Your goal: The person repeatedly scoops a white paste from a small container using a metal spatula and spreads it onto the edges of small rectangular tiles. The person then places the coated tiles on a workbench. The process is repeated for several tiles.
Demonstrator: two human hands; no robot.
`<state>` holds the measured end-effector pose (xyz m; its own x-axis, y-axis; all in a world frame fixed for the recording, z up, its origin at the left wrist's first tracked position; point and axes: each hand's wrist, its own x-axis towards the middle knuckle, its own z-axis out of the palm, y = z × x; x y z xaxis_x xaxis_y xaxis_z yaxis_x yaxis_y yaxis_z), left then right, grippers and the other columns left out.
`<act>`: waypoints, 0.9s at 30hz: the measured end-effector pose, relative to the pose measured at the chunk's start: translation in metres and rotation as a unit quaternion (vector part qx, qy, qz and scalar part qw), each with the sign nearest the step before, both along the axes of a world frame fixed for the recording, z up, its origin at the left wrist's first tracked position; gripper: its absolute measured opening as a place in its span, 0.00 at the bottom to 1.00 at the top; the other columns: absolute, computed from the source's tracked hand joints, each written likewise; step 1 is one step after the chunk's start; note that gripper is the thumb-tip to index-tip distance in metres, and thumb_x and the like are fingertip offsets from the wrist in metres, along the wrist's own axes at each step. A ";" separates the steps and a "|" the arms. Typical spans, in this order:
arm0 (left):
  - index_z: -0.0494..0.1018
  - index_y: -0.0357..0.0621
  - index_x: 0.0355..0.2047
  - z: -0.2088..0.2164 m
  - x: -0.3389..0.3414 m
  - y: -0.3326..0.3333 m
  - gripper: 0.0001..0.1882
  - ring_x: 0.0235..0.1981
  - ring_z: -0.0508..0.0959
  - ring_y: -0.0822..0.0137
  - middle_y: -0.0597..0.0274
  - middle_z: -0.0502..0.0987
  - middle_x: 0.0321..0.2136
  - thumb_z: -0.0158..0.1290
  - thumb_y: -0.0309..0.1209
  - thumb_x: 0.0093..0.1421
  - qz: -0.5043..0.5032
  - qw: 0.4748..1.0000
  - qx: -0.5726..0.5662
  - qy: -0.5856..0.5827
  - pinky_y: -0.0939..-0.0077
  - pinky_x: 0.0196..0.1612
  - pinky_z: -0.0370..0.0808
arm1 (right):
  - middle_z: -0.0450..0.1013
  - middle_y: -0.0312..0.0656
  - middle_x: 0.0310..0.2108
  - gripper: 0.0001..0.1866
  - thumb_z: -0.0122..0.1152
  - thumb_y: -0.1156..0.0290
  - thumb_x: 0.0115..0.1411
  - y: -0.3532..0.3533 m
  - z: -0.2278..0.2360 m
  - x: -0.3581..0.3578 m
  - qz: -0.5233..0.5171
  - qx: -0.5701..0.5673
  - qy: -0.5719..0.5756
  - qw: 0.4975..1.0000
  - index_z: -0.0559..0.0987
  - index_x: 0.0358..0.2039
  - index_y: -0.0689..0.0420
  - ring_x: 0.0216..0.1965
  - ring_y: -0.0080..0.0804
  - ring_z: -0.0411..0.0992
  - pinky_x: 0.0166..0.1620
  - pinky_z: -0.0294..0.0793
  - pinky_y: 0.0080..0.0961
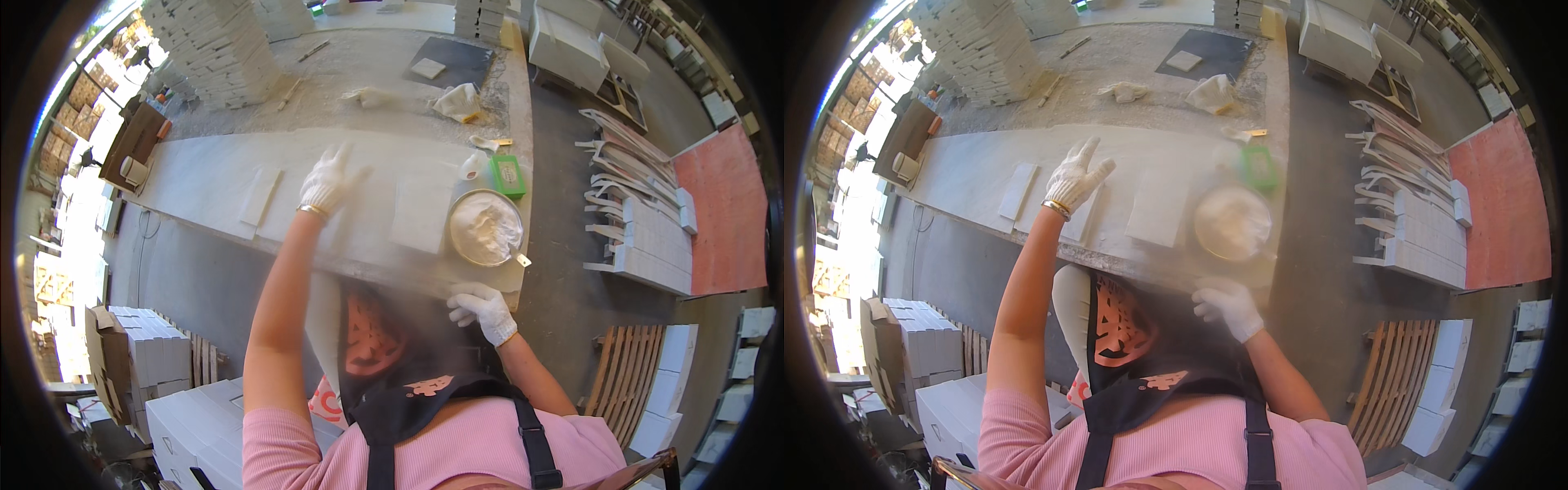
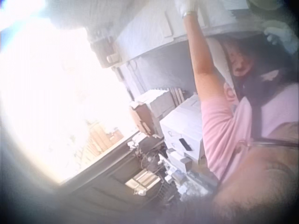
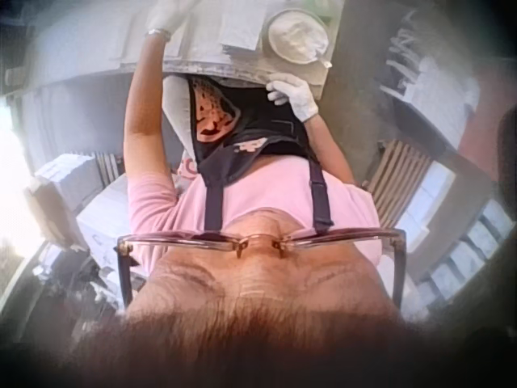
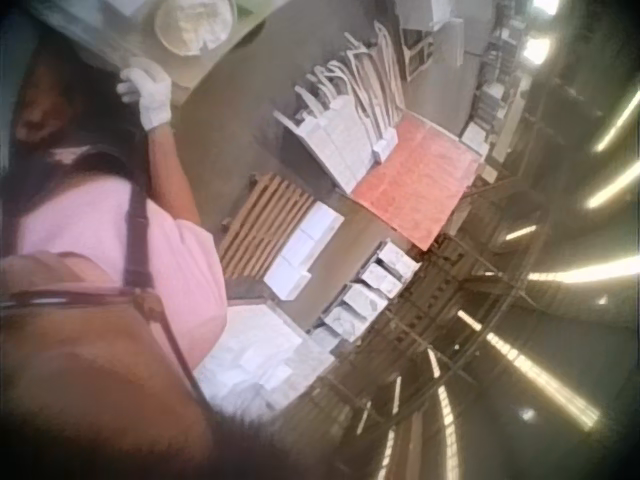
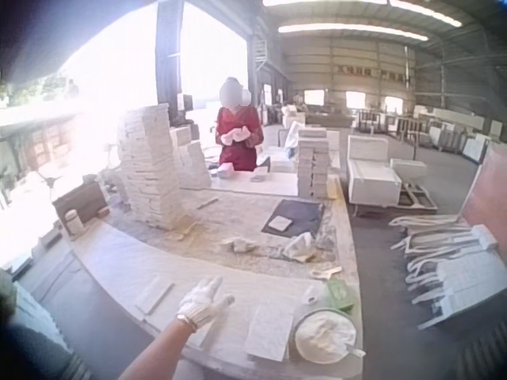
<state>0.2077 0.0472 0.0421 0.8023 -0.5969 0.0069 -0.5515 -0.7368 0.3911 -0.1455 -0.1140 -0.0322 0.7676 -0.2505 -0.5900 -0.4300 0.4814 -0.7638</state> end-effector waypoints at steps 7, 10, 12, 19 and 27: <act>0.67 0.53 0.67 0.019 -0.069 -0.081 0.31 0.70 0.60 0.44 0.51 0.64 0.68 0.48 0.52 0.67 -0.257 0.947 -0.030 -0.190 0.41 0.69 0.58 | 0.81 0.43 0.38 0.19 0.63 0.69 0.64 -0.002 0.002 0.000 0.020 0.011 -0.008 1.000 0.78 0.53 0.63 0.31 0.28 0.80 0.31 0.78 0.23; 0.68 0.51 0.65 0.021 -0.092 -0.071 0.31 0.70 0.61 0.43 0.52 0.64 0.68 0.48 0.52 0.67 -0.292 0.933 -0.023 -0.208 0.36 0.68 0.57 | 0.81 0.47 0.40 0.20 0.62 0.67 0.65 -0.003 0.001 -0.002 0.037 0.006 -0.013 0.999 0.78 0.53 0.66 0.33 0.33 0.82 0.33 0.81 0.25; 0.69 0.50 0.64 0.024 -0.107 -0.054 0.32 0.68 0.63 0.43 0.52 0.65 0.68 0.53 0.51 0.64 -0.317 0.930 -0.035 -0.180 0.34 0.66 0.58 | 0.81 0.47 0.41 0.20 0.62 0.67 0.65 -0.004 0.001 -0.002 0.044 0.009 -0.021 0.999 0.78 0.53 0.66 0.33 0.34 0.82 0.33 0.81 0.25; 0.73 0.43 0.59 0.046 -0.163 0.015 0.29 0.67 0.64 0.41 0.51 0.70 0.63 0.56 0.43 0.59 -0.327 0.943 -0.061 -0.026 0.39 0.66 0.60 | 0.81 0.48 0.41 0.20 0.61 0.67 0.65 -0.006 0.005 0.000 0.058 0.026 -0.001 0.998 0.77 0.53 0.67 0.34 0.34 0.82 0.33 0.81 0.25; 0.73 0.39 0.61 0.030 -0.184 0.059 0.23 0.41 0.79 0.71 0.57 0.81 0.44 0.52 0.26 0.66 0.110 0.901 -0.354 0.226 0.76 0.47 0.76 | 0.80 0.47 0.41 0.24 0.58 0.66 0.66 -0.007 0.047 0.012 0.066 0.000 -0.036 0.997 0.73 0.59 0.66 0.34 0.32 0.80 0.34 0.79 0.23</act>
<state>0.0237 0.1066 0.0720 0.9172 -0.3969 -0.0345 -0.0883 -0.2871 0.9538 -0.1339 -0.1213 0.0145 0.8342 -0.1441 -0.5324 -0.4336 0.4251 -0.7945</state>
